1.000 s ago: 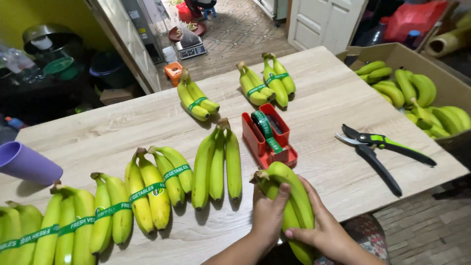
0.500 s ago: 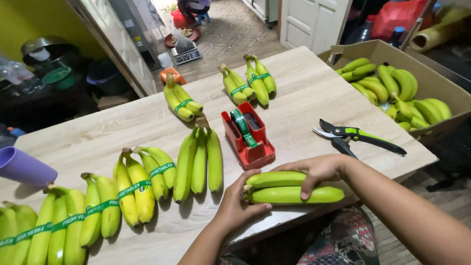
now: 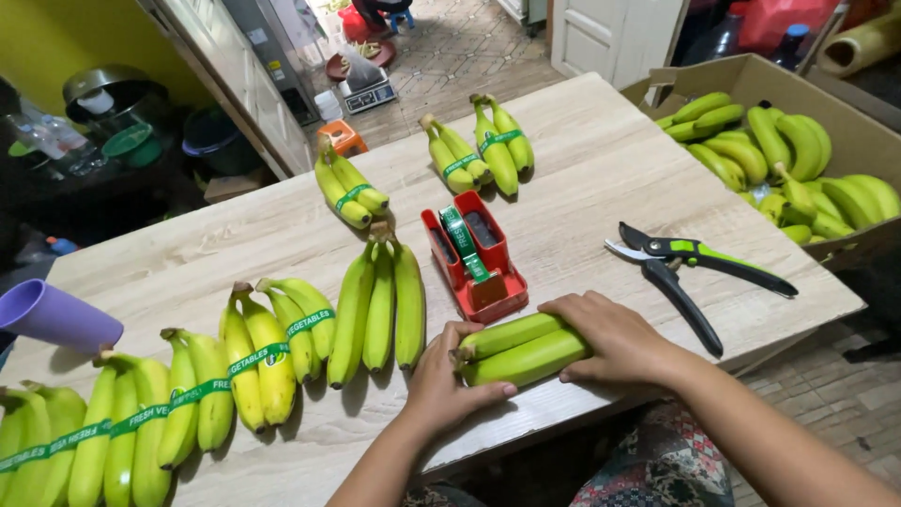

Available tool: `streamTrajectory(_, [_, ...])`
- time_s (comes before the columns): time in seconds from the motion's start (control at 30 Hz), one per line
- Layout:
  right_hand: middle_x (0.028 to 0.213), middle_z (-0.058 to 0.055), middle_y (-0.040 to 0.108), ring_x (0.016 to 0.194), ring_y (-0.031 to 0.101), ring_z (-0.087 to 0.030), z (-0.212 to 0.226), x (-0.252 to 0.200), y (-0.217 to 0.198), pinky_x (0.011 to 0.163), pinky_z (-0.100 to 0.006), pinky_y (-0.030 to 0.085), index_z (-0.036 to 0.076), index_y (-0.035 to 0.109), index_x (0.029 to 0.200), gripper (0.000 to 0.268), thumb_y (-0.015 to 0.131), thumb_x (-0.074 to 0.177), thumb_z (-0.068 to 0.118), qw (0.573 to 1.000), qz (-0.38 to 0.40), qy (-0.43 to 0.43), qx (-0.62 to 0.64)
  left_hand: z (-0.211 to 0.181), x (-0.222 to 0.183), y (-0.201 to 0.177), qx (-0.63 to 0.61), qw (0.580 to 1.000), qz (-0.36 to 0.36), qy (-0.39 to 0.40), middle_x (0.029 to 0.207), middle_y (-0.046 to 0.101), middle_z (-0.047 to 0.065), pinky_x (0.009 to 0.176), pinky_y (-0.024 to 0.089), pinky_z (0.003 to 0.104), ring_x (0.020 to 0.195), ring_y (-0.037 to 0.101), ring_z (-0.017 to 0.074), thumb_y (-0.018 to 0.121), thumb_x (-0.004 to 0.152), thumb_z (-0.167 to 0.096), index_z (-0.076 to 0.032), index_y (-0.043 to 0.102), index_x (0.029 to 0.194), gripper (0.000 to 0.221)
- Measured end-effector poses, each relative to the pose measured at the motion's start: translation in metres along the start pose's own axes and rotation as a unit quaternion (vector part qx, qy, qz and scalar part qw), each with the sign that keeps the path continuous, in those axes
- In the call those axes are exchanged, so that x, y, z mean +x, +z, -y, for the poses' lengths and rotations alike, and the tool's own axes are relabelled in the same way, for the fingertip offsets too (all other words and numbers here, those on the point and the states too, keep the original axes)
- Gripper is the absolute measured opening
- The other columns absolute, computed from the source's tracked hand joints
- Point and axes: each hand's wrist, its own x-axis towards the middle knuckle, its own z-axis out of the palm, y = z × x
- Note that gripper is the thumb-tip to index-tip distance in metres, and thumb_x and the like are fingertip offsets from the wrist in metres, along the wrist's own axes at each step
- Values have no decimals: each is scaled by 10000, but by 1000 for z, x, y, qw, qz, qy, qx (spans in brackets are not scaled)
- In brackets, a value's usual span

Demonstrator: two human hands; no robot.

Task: Wrapping bunches of bananas with green tape using a manual tape dispenser on a wooden table.

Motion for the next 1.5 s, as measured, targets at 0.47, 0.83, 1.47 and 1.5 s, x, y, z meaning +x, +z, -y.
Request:
streamTrajectory(0.47, [1445, 14, 551, 1249, 552, -227, -15, 8, 5, 915, -436, 513, 318, 386, 1502, 1005, 944, 687, 504, 1000, 14, -19, -1, -9, -6, -10, -25, 998, 41, 33, 1364, 678, 105, 974, 563, 430, 1234, 653, 302, 888, 589, -504, -336, 501, 1317, 842])
streamTrajectory(0.83, [1525, -150, 429, 1329, 508, -419, 10, -3, -17, 1067, -547, 465, 201, 361, 1549, 1034, 888, 734, 558, 998, 18, -58, -18, 14, 1, -5, -81, 973, -5, 214, 1344, 679, 70, 1024, 522, 543, 1254, 617, 406, 929, 533, -488, -325, 548, 1361, 926])
streamTrajectory(1.47, [1346, -79, 576, 1261, 493, -340, -15, 5, 6, 1038, -520, 362, 253, 520, 1476, 907, 780, 727, 694, 995, -59, -61, -51, 24, 4, 18, -107, 947, -108, 284, 1233, 711, 76, 1008, 522, 481, 1146, 678, 345, 946, 532, -313, -200, 613, 1169, 728])
streamTrajectory(1.5, [1346, -79, 576, 1261, 493, -340, -24, 12, 10, 1038, -520, 362, 253, 520, 1476, 907, 780, 727, 694, 995, -53, -61, -54, 28, 5, 22, -113, 947, -110, 281, 1233, 711, 76, 1008, 522, 481, 1146, 678, 345, 946, 532, -313, -200, 613, 1169, 728])
